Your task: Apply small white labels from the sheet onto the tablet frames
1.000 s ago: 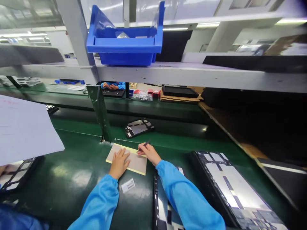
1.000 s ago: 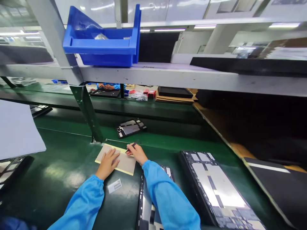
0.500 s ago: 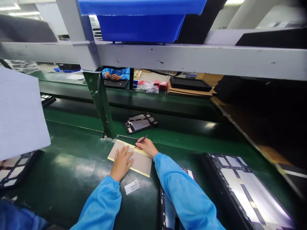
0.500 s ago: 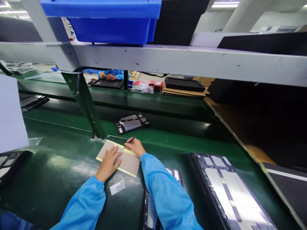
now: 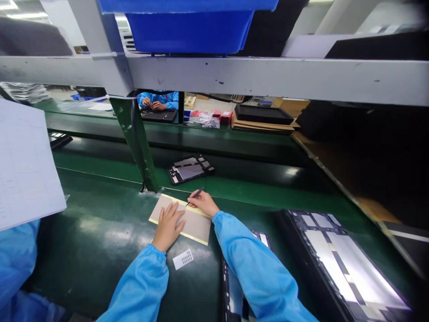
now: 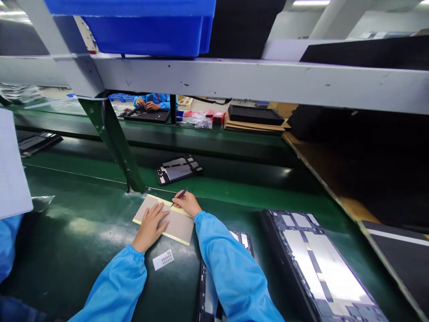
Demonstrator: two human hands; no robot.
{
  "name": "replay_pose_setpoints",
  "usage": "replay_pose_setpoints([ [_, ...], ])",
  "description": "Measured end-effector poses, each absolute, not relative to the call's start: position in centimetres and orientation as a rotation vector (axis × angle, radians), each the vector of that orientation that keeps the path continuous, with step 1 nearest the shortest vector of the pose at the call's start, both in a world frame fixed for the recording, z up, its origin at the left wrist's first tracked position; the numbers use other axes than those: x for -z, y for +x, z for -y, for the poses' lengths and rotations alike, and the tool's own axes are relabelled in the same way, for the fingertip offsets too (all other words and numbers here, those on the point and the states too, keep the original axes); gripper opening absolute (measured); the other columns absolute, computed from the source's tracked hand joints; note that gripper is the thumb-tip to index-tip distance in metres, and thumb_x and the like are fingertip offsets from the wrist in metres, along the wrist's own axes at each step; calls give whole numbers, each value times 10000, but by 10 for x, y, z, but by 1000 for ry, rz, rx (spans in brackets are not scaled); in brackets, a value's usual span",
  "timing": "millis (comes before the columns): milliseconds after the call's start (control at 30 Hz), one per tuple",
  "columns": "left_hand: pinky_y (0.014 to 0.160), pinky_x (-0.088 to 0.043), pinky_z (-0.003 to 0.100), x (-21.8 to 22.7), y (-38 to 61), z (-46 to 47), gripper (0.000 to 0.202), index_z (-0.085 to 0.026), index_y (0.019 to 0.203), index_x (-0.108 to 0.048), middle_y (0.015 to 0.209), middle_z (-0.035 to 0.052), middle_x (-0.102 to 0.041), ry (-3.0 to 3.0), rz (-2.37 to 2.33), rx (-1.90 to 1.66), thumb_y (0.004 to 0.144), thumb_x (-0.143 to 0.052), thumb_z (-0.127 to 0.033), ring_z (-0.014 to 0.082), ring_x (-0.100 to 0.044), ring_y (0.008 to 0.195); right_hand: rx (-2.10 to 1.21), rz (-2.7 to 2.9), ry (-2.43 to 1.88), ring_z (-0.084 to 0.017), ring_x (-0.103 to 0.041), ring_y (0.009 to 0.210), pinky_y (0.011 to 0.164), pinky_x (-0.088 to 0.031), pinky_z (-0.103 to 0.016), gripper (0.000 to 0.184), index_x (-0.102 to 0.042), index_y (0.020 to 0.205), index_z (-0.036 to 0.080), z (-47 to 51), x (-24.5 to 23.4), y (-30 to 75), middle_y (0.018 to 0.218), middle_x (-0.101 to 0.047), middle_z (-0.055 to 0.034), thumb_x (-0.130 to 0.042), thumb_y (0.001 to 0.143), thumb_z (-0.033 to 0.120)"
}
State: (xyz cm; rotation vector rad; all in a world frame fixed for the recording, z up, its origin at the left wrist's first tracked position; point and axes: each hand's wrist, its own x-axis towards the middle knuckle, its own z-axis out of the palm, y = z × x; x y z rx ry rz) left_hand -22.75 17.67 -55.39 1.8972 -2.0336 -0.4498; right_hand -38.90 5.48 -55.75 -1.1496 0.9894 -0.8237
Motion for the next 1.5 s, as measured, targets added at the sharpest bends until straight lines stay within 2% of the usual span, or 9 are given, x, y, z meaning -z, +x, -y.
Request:
replay_pose_setpoints([
  [167, 1204, -234, 574, 554, -227, -175, 350, -282, 1265, -643, 1554, 75, -457, 1885, 2038, 404, 917, -608, -260, 303, -377, 1463, 874, -947, -1170, -164, -695, 560, 569, -596, -273, 378, -644, 723, 165, -65, 532, -388, 584, -666, 10, -907, 585, 400],
  [367, 1175, -219, 652, 545, -221, -171, 331, -222, 1239, -654, 1550, 151, -442, 1840, 2026, 411, 914, -599, -249, 364, -372, 1457, 1017, -930, -1230, -187, -748, 704, 715, -631, -325, 361, -724, 912, 177, -153, 474, -478, 824, -736, -24, -877, 688, 415],
  [467, 1178, -173, 679, 536, -232, -175, 318, -234, 1222, -653, 1557, 144, -432, 1713, 1945, 261, 915, -609, -305, 373, -368, 1456, 1047, -1018, -1233, -194, -747, 690, 698, -630, -330, 273, -726, 883, 187, -225, 475, -538, 800, -749, -35, -853, 749, 388],
  [567, 1195, -243, 606, 520, -265, -203, 295, -250, 1213, -640, 1463, 110, -546, 1502, 1856, 232, 956, -566, -372, 314, -470, 1393, 1068, -1137, -1223, -198, -741, 674, 657, -620, -322, 260, -727, 862, 196, -287, 500, -575, 804, -774, -52, -840, 767, 410],
  [667, 1164, -375, 492, 511, -307, -257, 471, -276, 1371, -527, 1525, 101, -477, 1306, 1957, 483, 936, -610, -438, 274, -460, 1409, 1097, -1184, -1338, -207, -740, 756, 710, -606, -319, 214, -745, 859, 199, -325, 524, -588, 820, -782, -63, -814, 806, 394],
  [767, 1187, -300, 585, 520, -339, -308, 993, -267, 1565, -247, 1659, 165, -193, 1156, 2201, 629, 771, -789, -514, 370, -240, 1515, 1088, -1096, -1476, -203, -733, 791, 744, -587, -309, 166, -763, 880, 197, -338, 533, -586, 828, -784, -71, -789, 843, 357],
  [833, 1181, -264, 639, 534, -348, -328, 1198, -253, 1601, -109, 1671, 200, -88, 1136, 2289, 616, 695, -862, -472, 416, -150, 1527, 1067, -1036, -1525, -198, -731, 783, 742, -581, -302, 153, -770, 891, 195, -339, 534, -584, 834, -784, -74, -781, 855, 343],
  [1000, 1172, -330, 576, 560, -349, -336, 1181, -244, 1607, -4, 1674, 210, -17, 1272, 2237, 555, 760, -827, -257, 395, -129, 1535, 1025, -1018, -1602, -190, -733, 794, 750, -569, -284, 131, -780, 907, 196, -334, 536, -581, 856, -784, -71, -775, 865, 320],
  [1500, 1180, -343, 540, 560, -349, -335, 1214, -246, 1610, -1, 1675, 189, -87, 1278, 2216, 574, 741, -845, -312, 386, -186, 1522, 955, -996, -1700, -188, -733, 795, 750, -572, -280, 160, -771, 919, 187, -333, 533, -580, 855, -775, -75, -741, 895, 343],
])
